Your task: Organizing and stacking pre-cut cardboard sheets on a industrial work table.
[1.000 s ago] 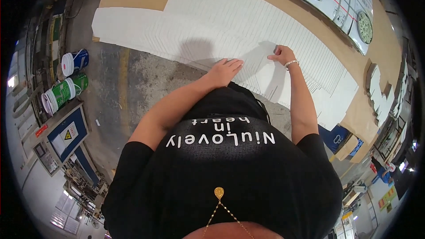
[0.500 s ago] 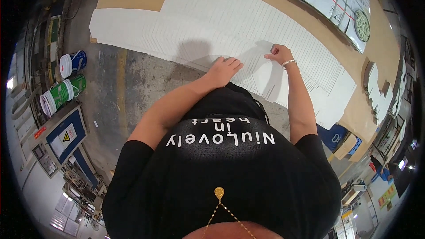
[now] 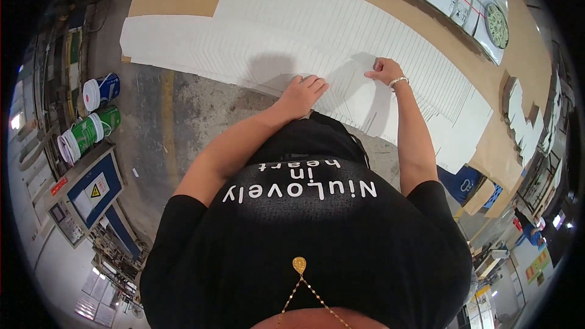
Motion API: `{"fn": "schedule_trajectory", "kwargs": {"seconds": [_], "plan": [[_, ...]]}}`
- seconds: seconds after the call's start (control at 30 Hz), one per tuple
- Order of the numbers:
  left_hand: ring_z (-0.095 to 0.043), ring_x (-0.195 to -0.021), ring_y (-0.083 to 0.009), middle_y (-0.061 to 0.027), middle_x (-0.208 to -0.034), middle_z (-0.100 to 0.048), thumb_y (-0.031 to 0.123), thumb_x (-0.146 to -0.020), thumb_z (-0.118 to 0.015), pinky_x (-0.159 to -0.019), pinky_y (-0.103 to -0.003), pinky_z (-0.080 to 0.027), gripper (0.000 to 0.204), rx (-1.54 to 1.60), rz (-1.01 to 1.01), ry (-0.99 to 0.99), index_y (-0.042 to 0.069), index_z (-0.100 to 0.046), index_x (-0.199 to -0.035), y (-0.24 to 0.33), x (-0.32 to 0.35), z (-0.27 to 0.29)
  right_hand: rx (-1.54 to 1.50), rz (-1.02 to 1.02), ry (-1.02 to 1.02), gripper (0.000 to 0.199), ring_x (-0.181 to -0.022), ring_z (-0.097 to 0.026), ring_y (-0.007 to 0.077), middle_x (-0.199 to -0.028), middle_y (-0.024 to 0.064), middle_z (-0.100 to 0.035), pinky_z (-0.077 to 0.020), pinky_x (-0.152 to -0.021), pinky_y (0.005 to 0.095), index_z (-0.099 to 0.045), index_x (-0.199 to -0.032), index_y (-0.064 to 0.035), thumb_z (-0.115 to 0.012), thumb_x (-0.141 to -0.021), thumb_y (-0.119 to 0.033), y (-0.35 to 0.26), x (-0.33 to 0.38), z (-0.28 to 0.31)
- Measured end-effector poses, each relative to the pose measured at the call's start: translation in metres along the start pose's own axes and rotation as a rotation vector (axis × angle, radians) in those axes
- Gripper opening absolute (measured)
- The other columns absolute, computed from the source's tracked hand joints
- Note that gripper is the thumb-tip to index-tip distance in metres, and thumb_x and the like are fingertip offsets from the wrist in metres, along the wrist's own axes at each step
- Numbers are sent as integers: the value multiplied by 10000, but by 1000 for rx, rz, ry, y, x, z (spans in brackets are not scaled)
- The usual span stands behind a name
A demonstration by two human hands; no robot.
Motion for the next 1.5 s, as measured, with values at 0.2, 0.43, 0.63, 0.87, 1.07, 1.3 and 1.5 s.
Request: {"fn": "schedule_trajectory", "kwargs": {"seconds": [0.2,0.43,0.63,0.87,1.07,1.3,1.5], "plan": [[-439,-1155,-195,-56,-1217,-492,137,-801,-457,-875,-379,-357,459,-20,6,-17,63,-491,-1253,2,0,1,47,-12,2,389,-538,-462,122,-587,-5,-525,-401,-517,283,-531,-642,-70,-838,-589,-303,-1,1,1],[-445,-1195,-193,-68,-1268,-494,152,-805,-463,-921,-396,-362,424,18,-133,51,25,-528,-1204,8,-9,2,37,-53,6,392,-569,-543,166,-622,44,-590,-454,-565,302,-575,-660,-53,-833,-571,-334,-5,3,4],[-443,-1205,-190,-74,-1303,-483,168,-811,-466,-931,-394,-367,411,55,-192,32,6,-552,-1179,8,-8,-8,39,-39,24,397,-581,-558,171,-629,54,-604,-462,-577,302,-584,-660,-53,-838,-570,-344,4,9,10],[-443,-1206,-189,-68,-1291,-488,157,-811,-461,-948,-403,-367,401,76,-184,27,9,-555,-1171,7,-8,-9,36,-57,9,395,-571,-551,162,-625,47,-605,-453,-556,296,-583,-643,-52,-841,-566,-341,12,7,7],[-416,-1236,-208,-70,-1324,-446,89,-781,-460,-982,-429,-355,478,114,-135,-47,43,-494,-1256,10,-9,-5,24,-40,55,381,-552,-535,160,-618,44,-601,-445,-546,295,-594,-642,-52,-844,-557,-327,16,8,5],[-437,-1198,-192,-55,-1262,-496,169,-815,-461,-927,-405,-370,406,26,-164,1,50,-553,-1193,14,-13,-4,-13,-63,46,384,-553,-530,147,-596,28,-587,-448,-545,289,-595,-626,-53,-851,-551,-329,16,8,6],[-408,-1238,-208,-58,-1323,-446,127,-807,-464,-974,-441,-355,463,46,-123,-70,70,-500,-1265,15,-11,-9,-108,-76,80,383,-519,-474,108,-556,-12,-541,-400,-499,273,-568,-595,-70,-853,-545,-320,15,13,6]]}}
Point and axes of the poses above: each hand's wrist, its own x-axis away from the middle knuckle, its own z-axis out of the back of the hand, y = z × x, the point moved 1 cm from there along -x, towards the middle knuckle
